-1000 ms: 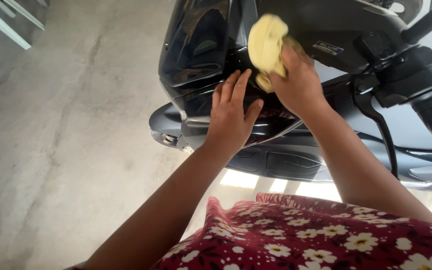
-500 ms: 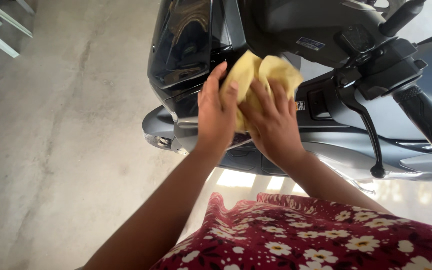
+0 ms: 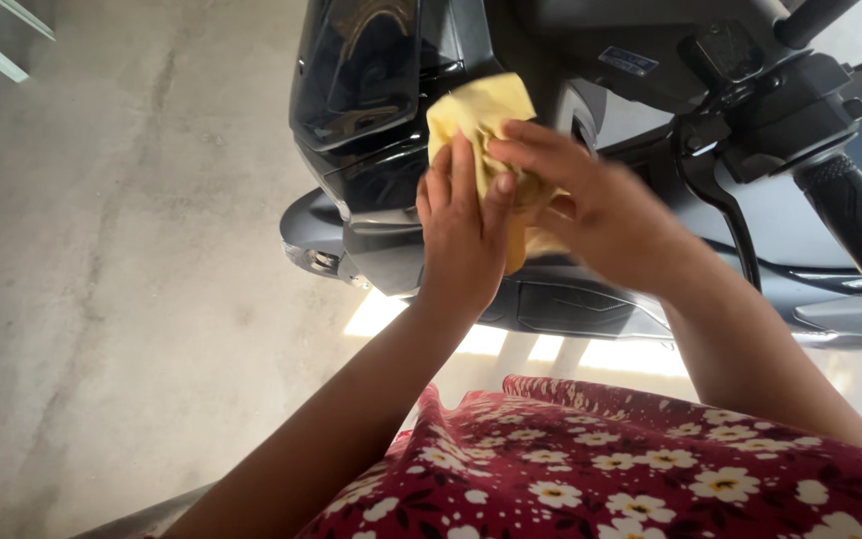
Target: The person wipes the seat, handlebars, and front fairing of a black motorcycle using a yellow cloth. The person moves around the motorcycle to reach different areas, wiping the surfaces in a systematic manner.
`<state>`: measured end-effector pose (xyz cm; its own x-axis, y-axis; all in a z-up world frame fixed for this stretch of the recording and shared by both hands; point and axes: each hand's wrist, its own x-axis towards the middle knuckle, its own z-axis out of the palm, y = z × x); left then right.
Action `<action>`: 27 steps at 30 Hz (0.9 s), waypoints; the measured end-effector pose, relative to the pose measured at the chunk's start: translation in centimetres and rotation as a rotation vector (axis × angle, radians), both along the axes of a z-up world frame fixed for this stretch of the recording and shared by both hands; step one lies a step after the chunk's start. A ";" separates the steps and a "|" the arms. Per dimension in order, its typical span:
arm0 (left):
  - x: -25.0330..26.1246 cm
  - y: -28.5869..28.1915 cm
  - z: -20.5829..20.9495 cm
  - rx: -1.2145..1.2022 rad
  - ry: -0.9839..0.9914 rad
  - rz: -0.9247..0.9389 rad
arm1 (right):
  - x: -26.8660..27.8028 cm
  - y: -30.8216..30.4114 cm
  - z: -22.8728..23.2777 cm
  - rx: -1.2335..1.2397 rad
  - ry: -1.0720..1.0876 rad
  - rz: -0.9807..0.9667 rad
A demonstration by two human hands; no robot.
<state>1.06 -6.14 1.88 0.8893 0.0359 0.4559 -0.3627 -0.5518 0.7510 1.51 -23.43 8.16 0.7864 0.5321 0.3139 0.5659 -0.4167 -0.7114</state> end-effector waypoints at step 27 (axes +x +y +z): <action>1.7 3.2 -5.3 0.290 -0.130 0.018 | 4.0 1.8 -6.8 0.195 -0.188 -0.682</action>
<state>2.78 -2.92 -3.45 0.8235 -0.0968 0.5590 -0.4334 -0.7432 0.5098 5.53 -21.66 1.36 0.8464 -0.1357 0.5149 0.3459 -0.5951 -0.7254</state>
